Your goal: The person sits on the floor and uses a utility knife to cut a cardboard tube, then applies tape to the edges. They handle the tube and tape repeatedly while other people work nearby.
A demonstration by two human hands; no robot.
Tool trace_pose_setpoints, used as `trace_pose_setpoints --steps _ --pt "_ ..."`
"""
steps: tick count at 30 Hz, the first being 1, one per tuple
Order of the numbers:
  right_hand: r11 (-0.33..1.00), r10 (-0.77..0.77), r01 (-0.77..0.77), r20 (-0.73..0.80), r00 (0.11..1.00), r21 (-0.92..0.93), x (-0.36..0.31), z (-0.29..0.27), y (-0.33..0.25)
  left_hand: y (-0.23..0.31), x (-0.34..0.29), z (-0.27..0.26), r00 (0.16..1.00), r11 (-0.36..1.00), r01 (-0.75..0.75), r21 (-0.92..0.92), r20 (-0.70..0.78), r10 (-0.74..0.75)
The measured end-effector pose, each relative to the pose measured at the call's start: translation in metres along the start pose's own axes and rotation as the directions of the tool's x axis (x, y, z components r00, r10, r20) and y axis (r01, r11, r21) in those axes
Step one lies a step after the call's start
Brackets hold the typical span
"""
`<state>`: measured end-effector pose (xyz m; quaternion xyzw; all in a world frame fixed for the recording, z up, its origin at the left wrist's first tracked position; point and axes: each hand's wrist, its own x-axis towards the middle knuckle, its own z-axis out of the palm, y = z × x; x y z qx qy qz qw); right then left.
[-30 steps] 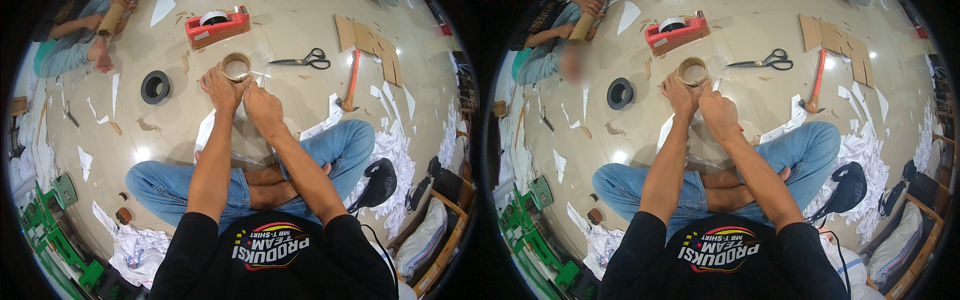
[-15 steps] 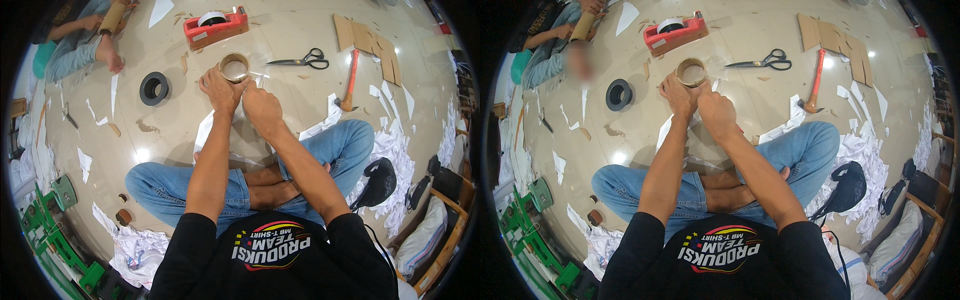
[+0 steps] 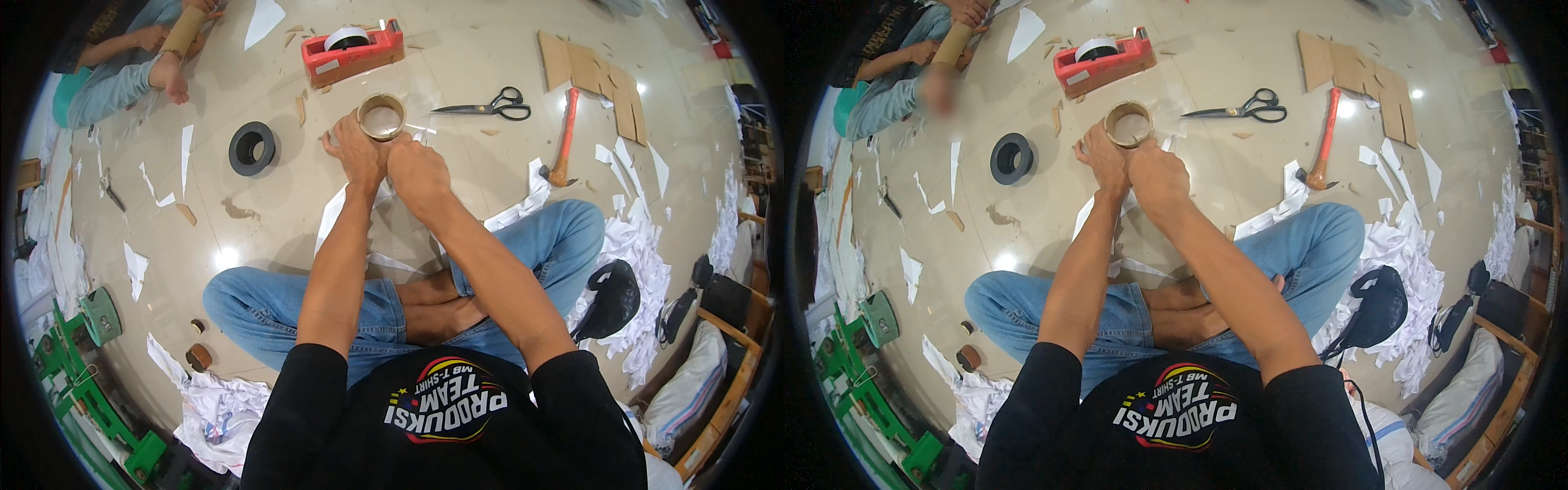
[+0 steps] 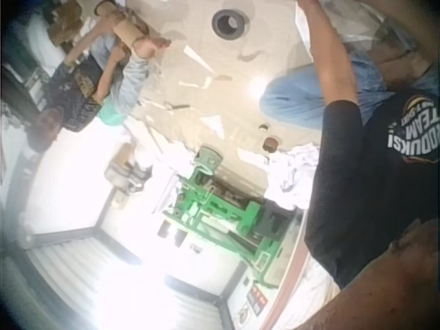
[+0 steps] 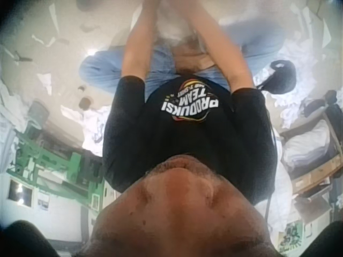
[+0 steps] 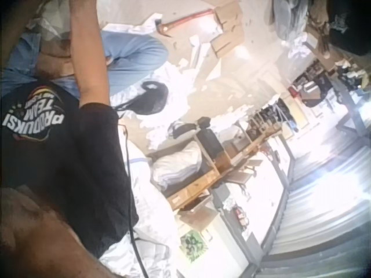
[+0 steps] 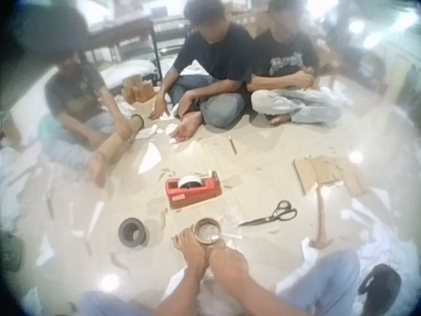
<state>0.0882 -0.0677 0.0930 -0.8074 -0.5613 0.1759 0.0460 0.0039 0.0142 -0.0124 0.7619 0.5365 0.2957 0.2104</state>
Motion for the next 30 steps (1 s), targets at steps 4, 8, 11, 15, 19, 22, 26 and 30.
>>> trace_pose_setpoints --steps 4,8,11,15,19,22,26,30 --pt "0.997 -0.045 0.046 0.015 0.999 -0.063 -0.001 -0.003 -0.003 -0.003 0.002 0.002 1.0 1.0 -0.028 -0.009 -0.007 0.028" --pt "1.0 0.001 -0.001 0.02 1.0 0.007 0.001 0.001 0.005 0.005 0.005 -0.001 1.0 0.999 -0.023 -0.044 0.0 0.023" --pt "0.998 0.052 -0.055 0.076 0.996 0.04 0.005 0.0 0.004 0.005 0.005 -0.001 1.0 1.0 -0.01 -0.006 0.022 0.01" --pt "0.992 -0.112 0.114 0.042 0.993 -0.047 0.004 -0.006 0.0 -0.009 0.005 0.004 0.999 0.999 -0.047 -0.005 0.001 0.047" --pt "0.997 -0.038 0.038 0.012 0.999 -0.066 0.009 0.009 0.004 0.002 0.006 0.0 0.998 0.999 -0.022 -0.023 0.063 0.024" --pt "0.997 -0.049 0.048 -0.01 0.999 -0.055 0.009 0.012 0.005 0.0 0.004 0.0 0.999 0.999 -0.032 -0.027 0.038 0.033" --pt "0.997 -0.083 0.082 -0.026 0.996 -0.009 0.014 0.021 0.013 -0.002 0.005 0.0 0.999 1.0 -0.025 0.017 0.03 0.024" --pt "0.999 -0.048 0.049 -0.051 0.998 0.02 0.015 0.027 0.02 0.008 0.005 -0.003 0.999 0.999 0.009 0.041 0.05 -0.011"
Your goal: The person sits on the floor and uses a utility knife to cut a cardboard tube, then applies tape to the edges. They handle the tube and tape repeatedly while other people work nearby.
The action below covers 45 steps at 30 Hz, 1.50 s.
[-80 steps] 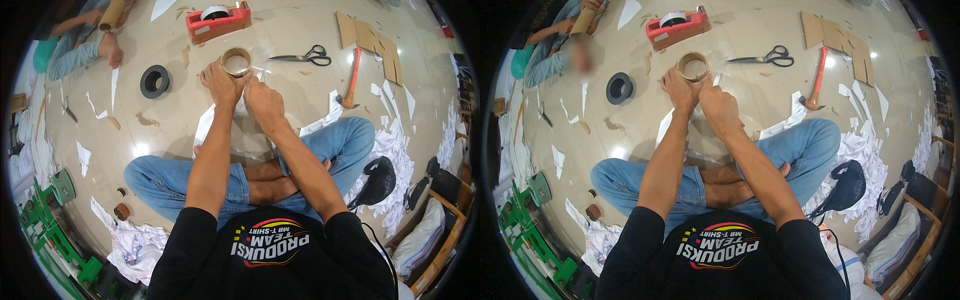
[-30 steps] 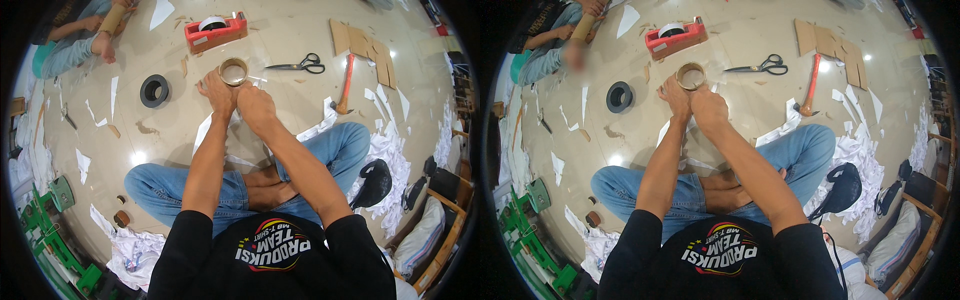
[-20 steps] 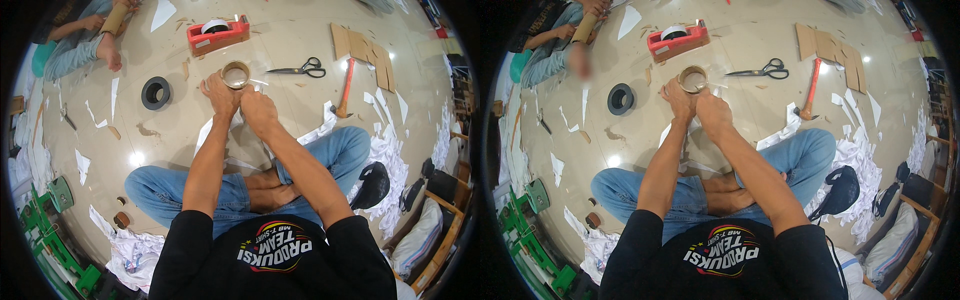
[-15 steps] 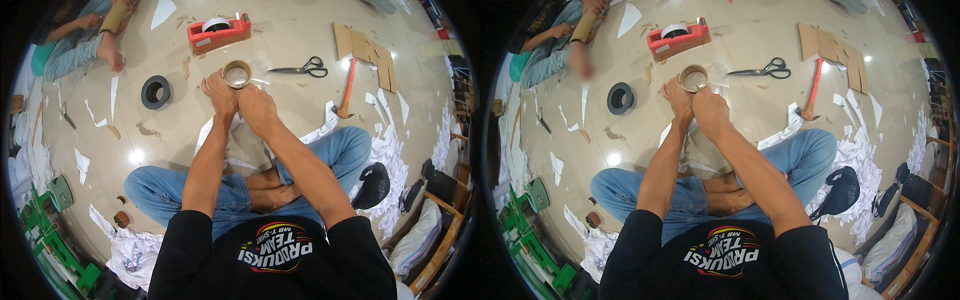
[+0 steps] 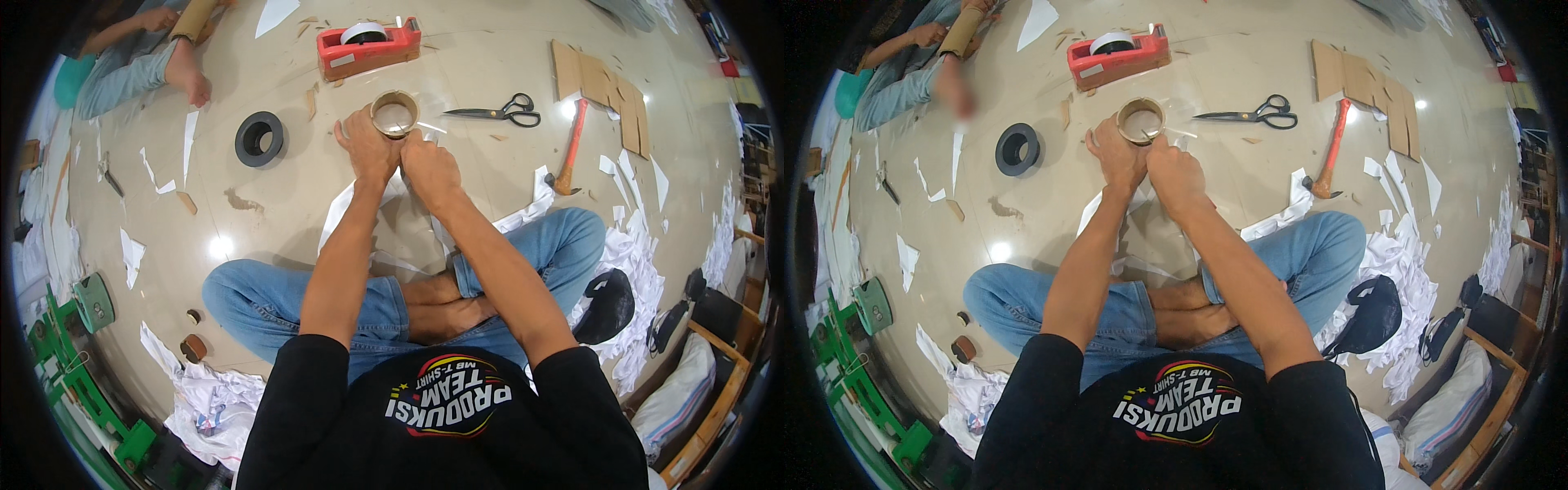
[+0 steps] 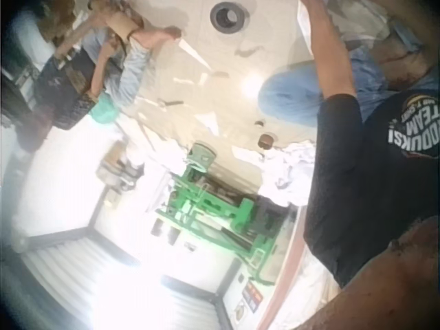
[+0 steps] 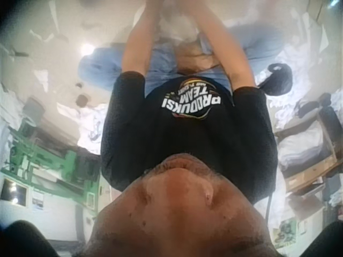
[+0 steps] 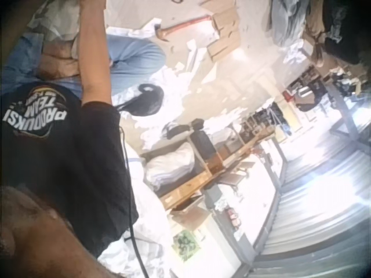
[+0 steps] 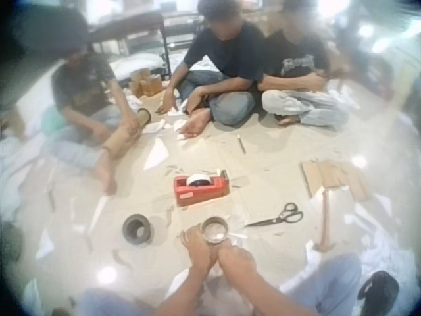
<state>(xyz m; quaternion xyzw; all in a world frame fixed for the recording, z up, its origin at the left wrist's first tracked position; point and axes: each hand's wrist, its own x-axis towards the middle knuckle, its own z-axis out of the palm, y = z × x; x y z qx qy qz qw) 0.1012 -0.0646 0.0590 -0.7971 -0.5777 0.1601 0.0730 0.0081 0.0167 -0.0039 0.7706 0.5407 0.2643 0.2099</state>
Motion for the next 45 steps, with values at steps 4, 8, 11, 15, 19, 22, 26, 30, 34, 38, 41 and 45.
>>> trace_pose_setpoints --steps 4,8,11,15,19,22,26,30,34,38,41,45 --pt "0.998 0.003 -0.003 -0.003 1.0 0.055 -0.004 -0.013 -0.006 -0.001 -0.004 0.003 0.998 1.0 -0.003 0.008 -0.058 0.003" --pt "0.987 -0.047 0.05 -0.026 0.999 0.152 -0.018 -0.035 -0.01 -0.009 -0.008 0.01 0.997 0.992 -0.063 0.11 -0.044 0.068" --pt "0.975 0.102 -0.106 0.028 0.994 0.196 -0.018 -0.038 -0.02 0.0 -0.004 0.009 1.0 0.996 0.005 0.093 -0.025 -0.003" --pt "0.92 0.048 -0.052 0.021 0.999 0.388 -0.042 -0.065 -0.054 0.001 -0.006 0.004 0.996 0.999 0.04 -0.013 -0.082 -0.04" --pt "0.748 0.16 -0.105 -0.025 0.987 0.655 -0.006 -0.022 0.006 0.009 0.001 -0.003 0.999 0.999 0.037 -0.009 -0.037 -0.038" --pt "0.668 0.213 -0.189 0.058 0.975 0.72 0.0 -0.009 0.011 0.007 0.002 -0.003 0.999 0.999 0.042 -0.006 -0.023 -0.042" --pt "0.702 0.22 -0.198 0.057 0.974 0.684 0.004 -0.007 0.008 0.006 0.001 -0.001 0.998 0.999 0.045 -0.013 -0.035 -0.045" --pt "0.7 0.233 -0.164 -0.004 0.973 0.695 0.002 0.0 0.013 0.007 0.002 -0.003 0.998 0.999 0.054 0.006 -0.016 -0.053" --pt "0.662 0.234 -0.205 0.06 0.97 0.721 0.003 0.005 0.021 0.009 0.004 -0.004 0.997 0.997 0.072 0.028 0.008 -0.072" --pt "0.645 0.198 -0.195 0.085 0.977 0.739 0.002 -0.005 0.017 0.003 0.003 0.001 0.998 0.997 0.055 0.055 -0.035 -0.053" --pt "0.639 0.229 -0.258 0.14 0.963 0.724 0.002 -0.002 0.021 0.009 0.004 -0.002 0.998 0.997 0.067 0.044 0.001 -0.067" --pt "0.704 0.197 -0.209 0.096 0.976 0.679 0.0 0.001 0.021 0.008 0.005 -0.001 0.998 0.997 0.063 0.054 -0.005 -0.063"
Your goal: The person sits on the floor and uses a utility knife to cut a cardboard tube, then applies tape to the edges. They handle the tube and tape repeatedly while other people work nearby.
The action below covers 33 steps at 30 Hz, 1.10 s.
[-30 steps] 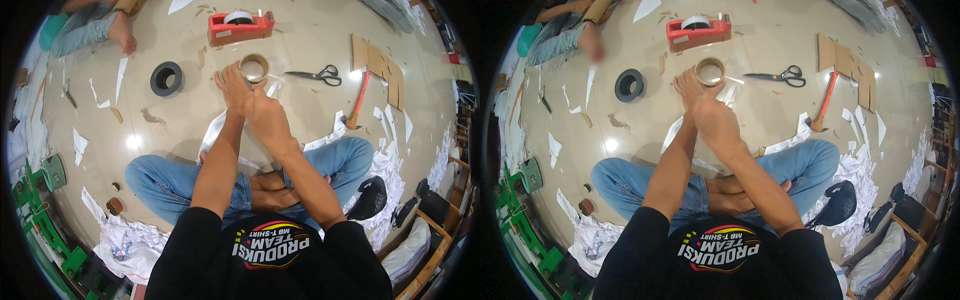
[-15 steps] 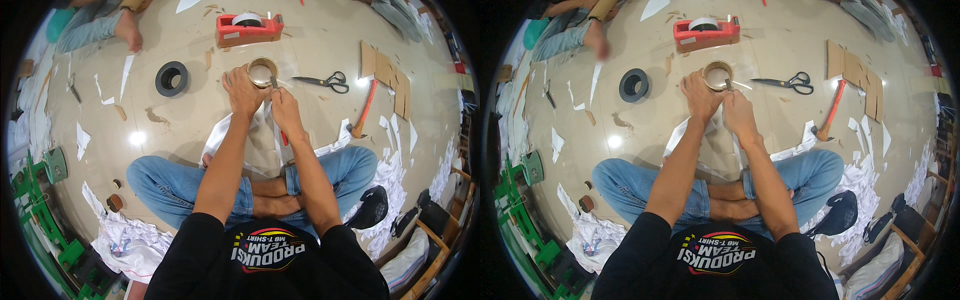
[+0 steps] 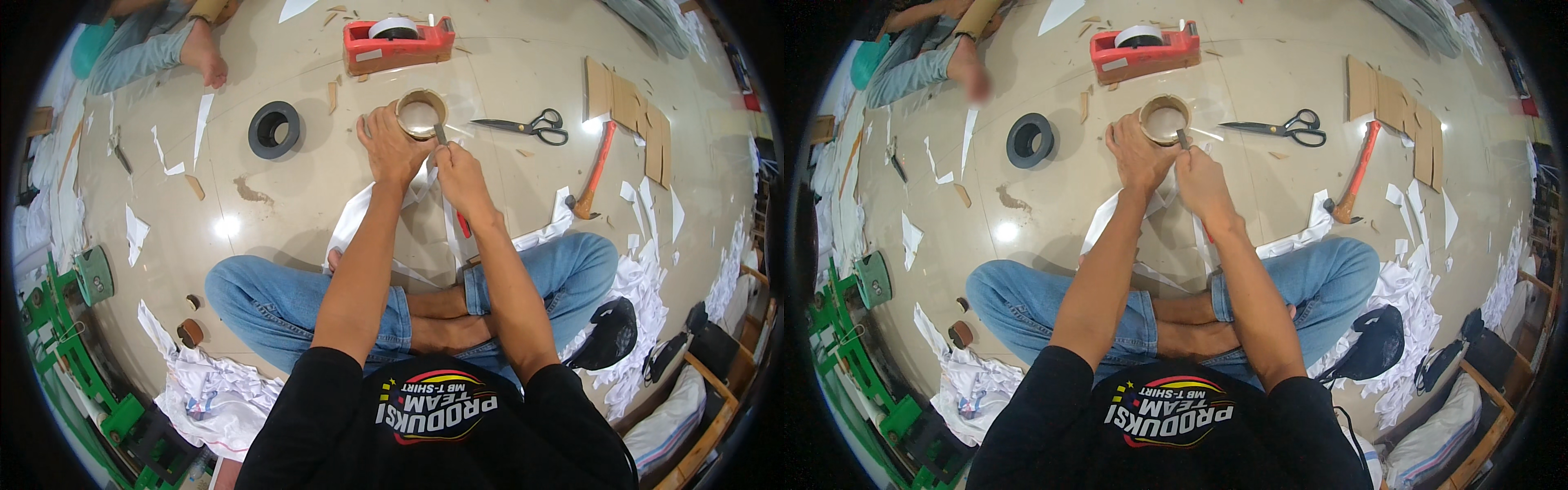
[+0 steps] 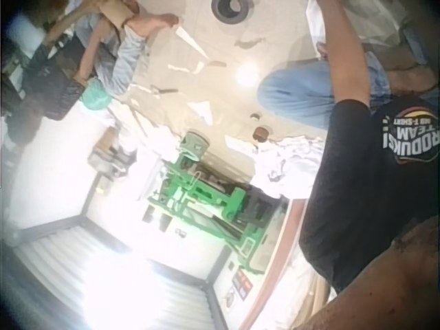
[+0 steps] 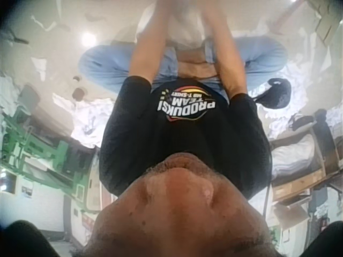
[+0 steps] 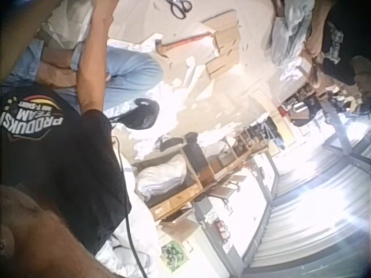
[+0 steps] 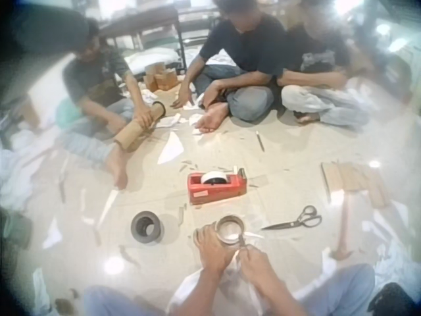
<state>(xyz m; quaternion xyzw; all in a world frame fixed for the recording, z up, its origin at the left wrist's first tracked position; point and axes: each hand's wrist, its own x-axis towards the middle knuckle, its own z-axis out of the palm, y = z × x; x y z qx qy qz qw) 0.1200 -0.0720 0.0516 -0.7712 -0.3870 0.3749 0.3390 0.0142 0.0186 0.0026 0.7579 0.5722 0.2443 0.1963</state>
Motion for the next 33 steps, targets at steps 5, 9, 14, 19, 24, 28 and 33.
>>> trace_pose_setpoints --steps 5,9,14,19,24,28,33 --pt "1.0 0.002 -0.001 0.019 1.0 -0.025 -0.003 -0.005 -0.007 -0.003 0.0 0.001 1.0 1.0 -0.022 0.009 -0.018 0.022" --pt "1.0 -0.005 0.005 -0.016 1.0 0.018 -0.003 -0.002 -0.008 -0.002 -0.001 0.003 0.999 1.0 -0.03 -0.008 -0.04 0.03" --pt "0.999 -0.031 0.03 -0.014 0.999 -0.009 -0.002 0.0 -0.008 -0.006 -0.001 0.005 0.997 0.999 -0.048 0.005 -0.055 0.049" --pt "0.998 -0.012 0.013 0.018 1.0 -0.063 -0.004 -0.001 -0.004 -0.003 0.0 0.003 0.995 0.998 -0.061 -0.017 -0.076 0.06" --pt "0.981 -0.031 0.046 0.082 0.996 -0.187 0.001 -0.007 -0.01 -0.002 -0.001 0.002 0.998 0.998 -0.053 -0.028 -0.029 0.052" --pt "0.94 -0.074 0.136 0.202 0.977 -0.314 0.007 -0.018 -0.024 -0.005 0.0 0.002 0.999 0.998 -0.047 -0.051 -0.021 0.046" --pt "0.956 0.075 -0.011 0.212 0.974 -0.292 0.016 -0.019 -0.024 0.002 0.0 0.001 1.0 0.998 0.001 -0.067 0.011 0.0"
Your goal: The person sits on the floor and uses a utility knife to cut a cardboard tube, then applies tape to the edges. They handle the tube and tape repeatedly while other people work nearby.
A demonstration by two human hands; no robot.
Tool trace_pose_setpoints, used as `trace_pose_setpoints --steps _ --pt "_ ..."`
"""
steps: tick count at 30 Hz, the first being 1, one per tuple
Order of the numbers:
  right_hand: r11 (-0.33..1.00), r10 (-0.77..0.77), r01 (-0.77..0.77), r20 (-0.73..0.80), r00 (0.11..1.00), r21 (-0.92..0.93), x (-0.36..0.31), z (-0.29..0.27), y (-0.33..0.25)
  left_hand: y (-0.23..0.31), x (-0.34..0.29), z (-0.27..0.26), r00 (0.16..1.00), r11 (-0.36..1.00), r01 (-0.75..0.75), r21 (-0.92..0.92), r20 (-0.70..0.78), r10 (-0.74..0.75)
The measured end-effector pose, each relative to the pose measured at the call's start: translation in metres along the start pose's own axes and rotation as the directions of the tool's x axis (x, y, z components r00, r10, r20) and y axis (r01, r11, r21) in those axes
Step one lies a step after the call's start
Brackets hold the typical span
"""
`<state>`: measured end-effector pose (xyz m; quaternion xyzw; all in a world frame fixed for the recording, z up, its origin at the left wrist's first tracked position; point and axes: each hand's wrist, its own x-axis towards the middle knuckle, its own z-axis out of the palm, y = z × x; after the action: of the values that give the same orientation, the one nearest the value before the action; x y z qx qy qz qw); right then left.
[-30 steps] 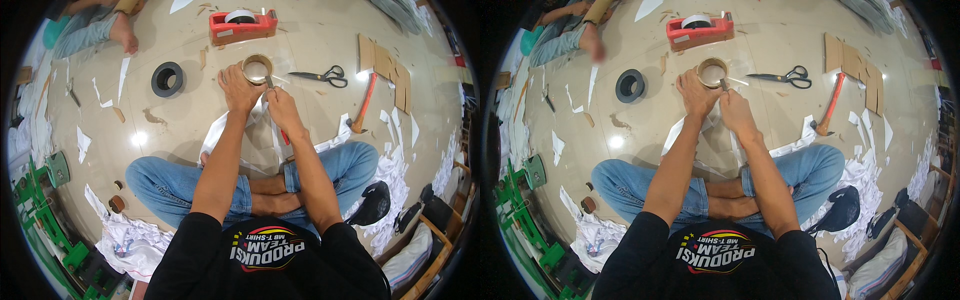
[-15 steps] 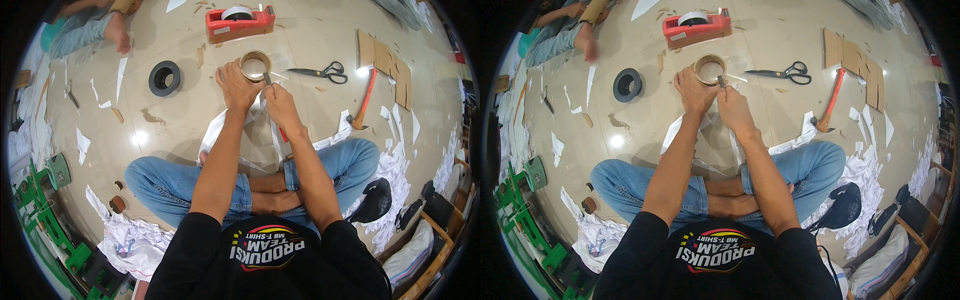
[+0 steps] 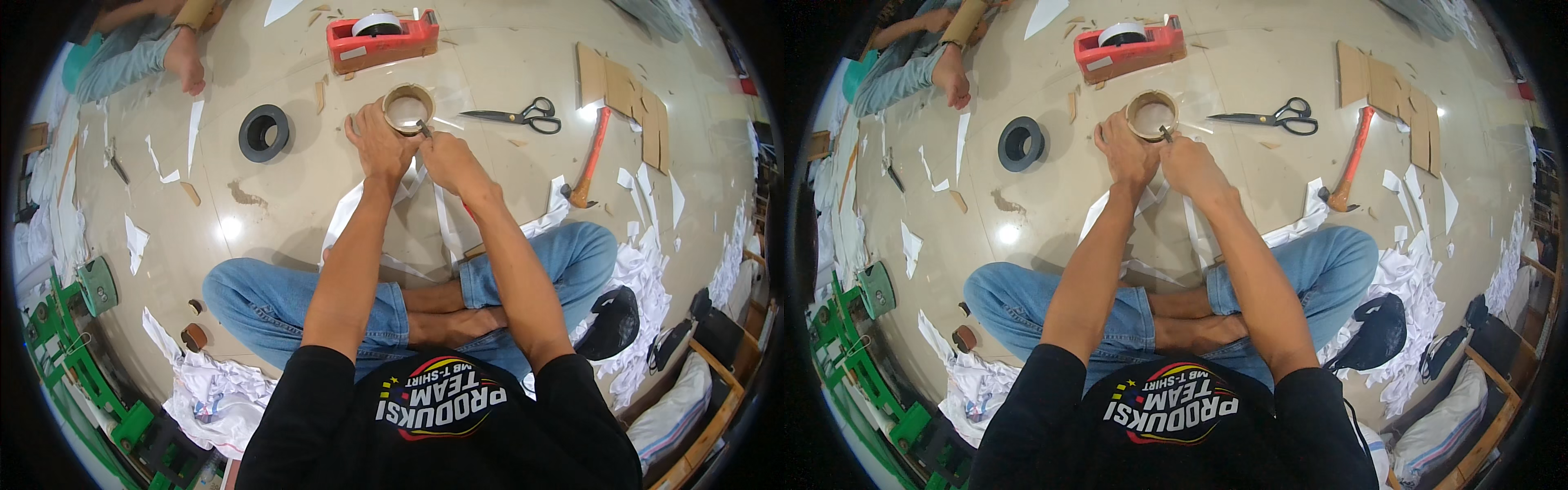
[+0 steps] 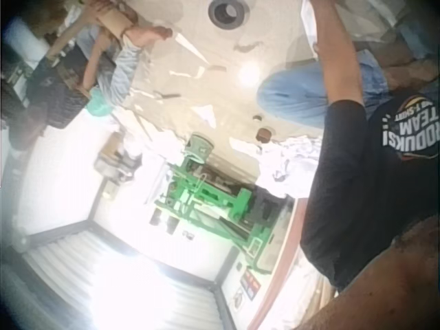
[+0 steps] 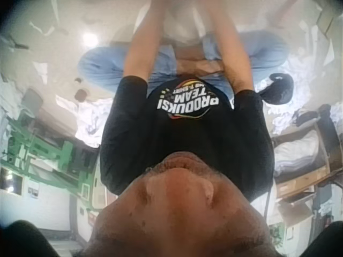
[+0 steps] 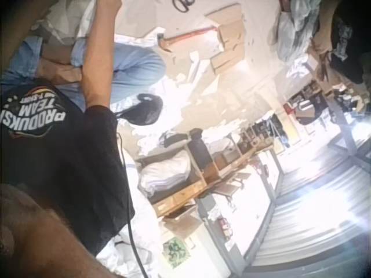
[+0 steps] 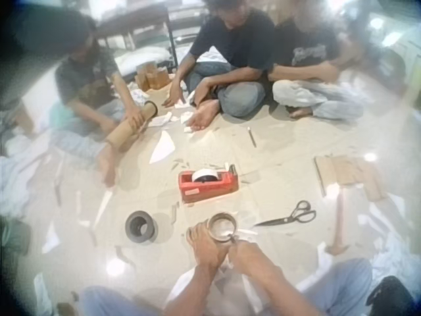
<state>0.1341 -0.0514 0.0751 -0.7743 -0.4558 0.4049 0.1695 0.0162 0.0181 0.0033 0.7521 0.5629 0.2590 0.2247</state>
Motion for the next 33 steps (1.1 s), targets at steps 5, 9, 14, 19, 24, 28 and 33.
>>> trace_pose_setpoints --steps 5,9,14,19,24,28,33 --pt "0.994 0.091 -0.08 0.169 0.981 -0.072 0.013 -0.013 -0.007 -0.005 -0.001 0.005 1.0 1.0 -0.001 -0.002 -0.01 0.001" --pt "0.998 0.033 -0.026 0.13 0.991 -0.056 0.01 -0.014 -0.011 -0.008 -0.002 0.006 0.999 1.0 -0.019 0.009 -0.033 0.019" --pt "0.999 -0.019 0.018 -0.016 1.0 -0.048 0.015 0.013 0.007 -0.013 -0.002 0.01 0.999 0.999 -0.037 0.02 -0.033 0.038" --pt "0.999 -0.036 0.035 -0.028 0.999 -0.02 0.015 0.015 0.01 -0.011 -0.002 0.007 0.999 0.999 -0.03 0.031 -0.014 0.03" --pt "0.992 -0.115 0.118 -0.071 0.991 0.053 0.01 0.015 0.013 -0.008 -0.004 0.004 0.999 0.999 -0.032 0.041 -0.01 0.032" --pt "0.951 -0.113 0.127 -0.066 0.991 0.283 -0.009 -0.001 0.009 -0.003 -0.005 0.001 0.999 0.999 -0.032 0.041 0.001 0.032" --pt "0.802 -0.012 0.056 -0.077 0.997 0.595 -0.03 -0.023 -0.006 -0.004 -0.005 -0.001 0.998 0.998 -0.053 0.015 -0.03 0.053"
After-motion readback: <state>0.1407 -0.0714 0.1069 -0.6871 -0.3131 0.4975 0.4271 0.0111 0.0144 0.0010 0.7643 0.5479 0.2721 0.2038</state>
